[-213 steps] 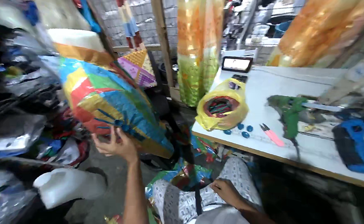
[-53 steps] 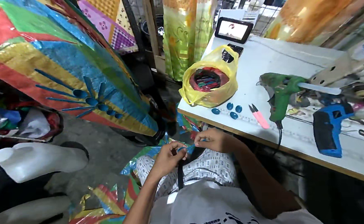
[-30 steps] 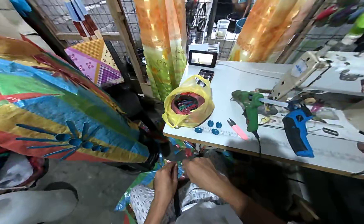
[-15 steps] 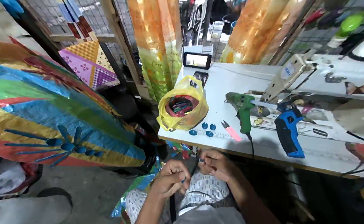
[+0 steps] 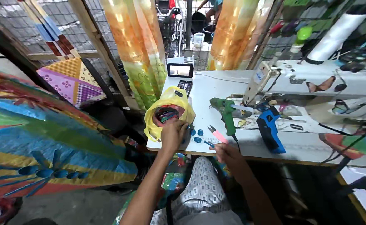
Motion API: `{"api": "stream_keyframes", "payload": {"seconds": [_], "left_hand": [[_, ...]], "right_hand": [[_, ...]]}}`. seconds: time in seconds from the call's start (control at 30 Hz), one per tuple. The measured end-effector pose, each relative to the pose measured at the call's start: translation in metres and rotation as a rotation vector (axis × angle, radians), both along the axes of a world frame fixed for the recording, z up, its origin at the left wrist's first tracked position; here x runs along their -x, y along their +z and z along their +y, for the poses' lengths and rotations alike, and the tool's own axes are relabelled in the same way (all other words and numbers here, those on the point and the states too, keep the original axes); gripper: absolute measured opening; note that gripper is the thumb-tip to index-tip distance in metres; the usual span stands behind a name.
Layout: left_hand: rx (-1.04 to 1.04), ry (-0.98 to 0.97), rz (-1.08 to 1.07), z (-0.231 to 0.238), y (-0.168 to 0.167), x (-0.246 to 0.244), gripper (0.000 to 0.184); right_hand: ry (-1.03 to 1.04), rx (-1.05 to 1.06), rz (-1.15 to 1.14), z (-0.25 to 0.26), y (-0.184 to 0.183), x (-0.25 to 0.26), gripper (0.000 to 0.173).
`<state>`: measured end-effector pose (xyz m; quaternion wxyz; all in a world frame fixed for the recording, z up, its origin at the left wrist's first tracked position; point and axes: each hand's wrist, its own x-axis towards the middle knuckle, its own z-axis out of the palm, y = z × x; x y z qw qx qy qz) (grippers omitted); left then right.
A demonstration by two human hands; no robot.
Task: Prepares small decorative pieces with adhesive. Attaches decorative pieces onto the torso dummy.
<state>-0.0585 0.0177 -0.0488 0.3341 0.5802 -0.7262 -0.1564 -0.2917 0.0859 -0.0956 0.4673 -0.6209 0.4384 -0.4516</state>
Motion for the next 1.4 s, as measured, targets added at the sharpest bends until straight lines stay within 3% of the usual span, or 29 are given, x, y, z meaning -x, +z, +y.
{"api": "stream_keyframes", "payload": {"seconds": [0.17, 0.27, 0.33, 0.43, 0.53, 0.6, 0.63, 0.67, 0.73, 0.83, 0.9, 1.03, 1.13, 1.23, 1.33, 1.4], "left_hand": [[-0.079, 0.001, -0.261, -0.011, -0.015, 0.024, 0.022], [0.087, 0.017, -0.212, -0.008, -0.030, 0.022, 0.023], [0.178, 0.033, 0.004, 0.008, -0.035, 0.024, 0.025], [-0.120, 0.017, 0.557, 0.057, -0.021, 0.042, 0.024], [-0.345, 0.117, 1.016, 0.090, -0.021, 0.056, 0.020], [-0.351, 0.237, 1.186, 0.102, -0.027, 0.053, 0.022], [-0.338, 0.284, 1.223, 0.104, -0.029, 0.047, 0.024], [-0.318, 0.316, 1.232, 0.106, -0.031, 0.038, 0.025], [-0.281, 0.341, 1.179, 0.113, -0.033, 0.018, 0.025], [-0.226, 0.301, 1.070, 0.134, -0.038, -0.005, 0.024], [-0.223, 0.309, 1.022, 0.149, -0.046, -0.013, 0.023], [-0.313, 0.392, 1.064, 0.177, -0.065, -0.019, 0.022], [-0.442, 0.405, 1.216, 0.196, -0.066, -0.019, 0.031], [-0.430, 0.463, 1.295, 0.199, -0.059, -0.017, 0.023], [-0.378, 0.511, 1.186, 0.186, -0.044, -0.023, 0.012], [-0.295, 0.447, 1.005, 0.176, -0.035, -0.031, 0.015]], "right_hand": [[-0.014, -0.048, 0.008, 0.002, 0.010, 0.008, 0.023], [-0.058, -0.062, -0.070, 0.002, 0.009, 0.002, 0.018], [-0.176, -0.059, -0.125, 0.002, 0.007, -0.012, 0.016], [-0.361, 0.010, 0.068, 0.008, 0.013, -0.038, 0.022], [-0.398, 0.460, 0.255, 0.018, -0.007, -0.064, 0.020], [-0.350, 0.722, 0.317, 0.017, -0.026, -0.071, 0.021], [-0.290, 0.755, 0.364, 0.017, -0.028, -0.067, 0.024], [-0.269, 0.732, 0.395, 0.016, -0.026, -0.058, 0.027], [-0.426, 0.625, 0.413, 0.002, -0.015, -0.034, 0.035], [-0.628, 0.368, 0.423, -0.046, 0.009, 0.000, 0.064], [-0.594, 0.151, 0.446, -0.079, 0.014, 0.008, 0.076], [-0.495, -0.073, 0.475, -0.124, 0.014, 0.011, 0.067], [-0.495, -0.066, 0.352, -0.140, 0.007, 0.015, 0.058], [-0.554, -0.009, 0.198, -0.129, 0.015, 0.018, 0.056], [-0.477, 0.149, 0.054, -0.077, 0.041, 0.013, 0.052], [-0.356, 0.222, -0.016, -0.037, 0.048, 0.005, 0.051]]}}
